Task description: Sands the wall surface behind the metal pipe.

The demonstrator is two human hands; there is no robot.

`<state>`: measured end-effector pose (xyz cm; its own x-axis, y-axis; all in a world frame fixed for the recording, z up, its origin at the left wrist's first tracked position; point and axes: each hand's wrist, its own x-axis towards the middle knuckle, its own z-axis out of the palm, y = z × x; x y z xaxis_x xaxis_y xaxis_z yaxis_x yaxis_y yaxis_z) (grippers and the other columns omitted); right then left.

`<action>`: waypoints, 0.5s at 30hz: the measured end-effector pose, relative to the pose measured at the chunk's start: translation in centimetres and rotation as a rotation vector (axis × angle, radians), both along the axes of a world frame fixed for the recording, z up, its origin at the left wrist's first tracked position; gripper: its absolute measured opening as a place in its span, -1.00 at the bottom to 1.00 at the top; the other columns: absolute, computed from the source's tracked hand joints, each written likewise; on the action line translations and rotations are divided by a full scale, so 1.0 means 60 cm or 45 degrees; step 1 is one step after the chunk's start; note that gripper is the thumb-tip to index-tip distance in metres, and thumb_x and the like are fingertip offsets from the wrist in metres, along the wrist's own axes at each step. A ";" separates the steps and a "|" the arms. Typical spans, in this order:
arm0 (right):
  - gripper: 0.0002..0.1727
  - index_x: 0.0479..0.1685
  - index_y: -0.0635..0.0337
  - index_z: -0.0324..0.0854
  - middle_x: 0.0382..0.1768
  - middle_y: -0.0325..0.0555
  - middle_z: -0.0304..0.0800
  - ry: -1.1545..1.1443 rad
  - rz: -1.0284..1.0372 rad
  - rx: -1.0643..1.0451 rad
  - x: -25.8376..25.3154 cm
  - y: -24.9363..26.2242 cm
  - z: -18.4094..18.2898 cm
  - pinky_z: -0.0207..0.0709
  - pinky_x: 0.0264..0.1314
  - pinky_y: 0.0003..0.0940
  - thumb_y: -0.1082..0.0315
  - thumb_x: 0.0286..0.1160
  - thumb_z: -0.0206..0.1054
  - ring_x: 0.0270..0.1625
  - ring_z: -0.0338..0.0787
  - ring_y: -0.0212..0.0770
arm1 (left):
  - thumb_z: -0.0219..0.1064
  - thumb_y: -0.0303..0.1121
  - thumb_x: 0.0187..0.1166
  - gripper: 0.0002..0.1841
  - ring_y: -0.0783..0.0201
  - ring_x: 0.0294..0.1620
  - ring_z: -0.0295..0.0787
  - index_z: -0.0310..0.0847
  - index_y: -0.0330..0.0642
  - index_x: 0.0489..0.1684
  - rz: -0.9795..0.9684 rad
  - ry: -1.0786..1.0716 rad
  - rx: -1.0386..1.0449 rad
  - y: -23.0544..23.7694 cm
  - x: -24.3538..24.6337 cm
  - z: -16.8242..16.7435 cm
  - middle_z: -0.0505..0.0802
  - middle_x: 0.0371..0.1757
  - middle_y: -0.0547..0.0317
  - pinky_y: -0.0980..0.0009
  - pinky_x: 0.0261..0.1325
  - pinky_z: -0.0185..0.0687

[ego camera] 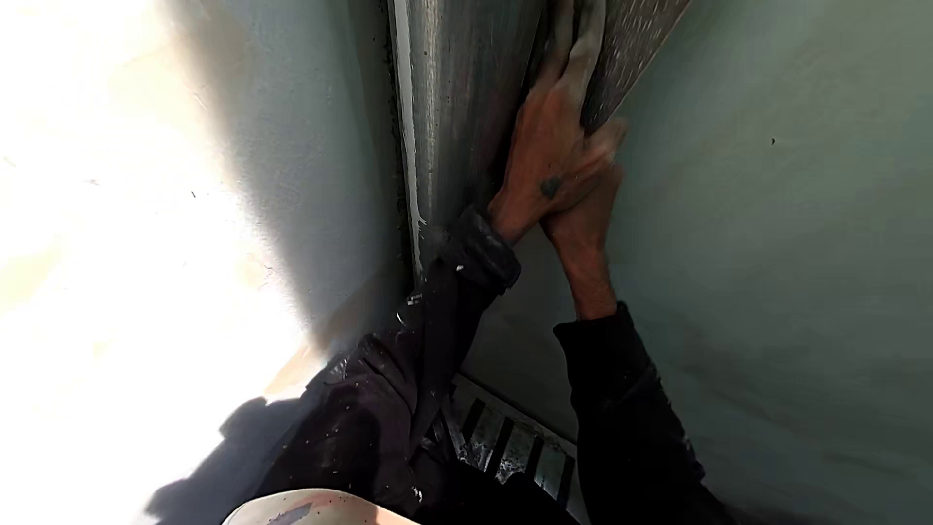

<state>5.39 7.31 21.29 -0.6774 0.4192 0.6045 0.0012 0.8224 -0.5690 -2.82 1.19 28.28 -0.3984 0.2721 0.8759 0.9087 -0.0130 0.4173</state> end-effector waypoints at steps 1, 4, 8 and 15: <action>-0.56 0.12 0.46 0.58 -0.12 0.27 0.77 0.028 -0.029 -0.084 -0.005 -0.010 -0.062 0.68 0.00 0.04 0.21 0.53 0.45 -0.02 0.81 0.14 | 0.38 -0.33 0.24 -0.08 -0.06 0.86 0.08 0.14 -0.49 0.76 -0.046 -0.013 -0.020 -0.003 0.003 -0.068 0.13 0.85 -0.36 0.24 0.80 0.19; -0.59 -0.02 0.56 0.68 -0.27 0.33 0.83 -0.055 -0.118 -0.230 -0.006 -0.033 -0.248 0.69 0.01 0.17 0.34 0.31 0.52 -0.14 0.86 0.22 | 0.41 -0.32 0.29 -0.01 0.02 0.90 -0.05 -0.01 -0.32 0.86 -0.070 -0.259 -0.192 -0.025 0.024 -0.303 -0.04 0.92 -0.13 0.18 0.82 0.15; -0.64 -0.17 0.56 0.73 -0.40 0.28 0.84 0.014 -0.116 -0.212 0.004 -0.050 -0.266 0.69 -0.06 0.13 0.34 0.22 0.53 -0.25 0.88 0.19 | 0.40 -0.28 0.30 -0.06 0.04 0.88 0.06 0.09 -0.34 0.82 -0.080 -0.377 -0.227 -0.036 0.021 -0.352 0.03 0.90 -0.19 0.21 0.78 0.18; -0.58 0.10 0.50 0.58 -0.19 0.34 0.77 0.172 -0.113 -0.004 0.004 -0.035 -0.046 0.66 -0.03 0.15 0.32 0.42 0.45 -0.09 0.83 0.22 | 0.37 -0.31 0.25 -0.05 -0.09 0.90 -0.06 0.06 -0.48 0.79 -0.122 -0.020 -0.069 -0.007 0.009 -0.083 0.03 0.87 -0.36 0.22 0.83 0.12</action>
<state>5.66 5.18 18.54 -0.5501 0.4759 0.6862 -0.0033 0.8205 -0.5717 -2.30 0.75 23.28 -0.3819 0.3562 0.8528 0.8976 -0.0769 0.4341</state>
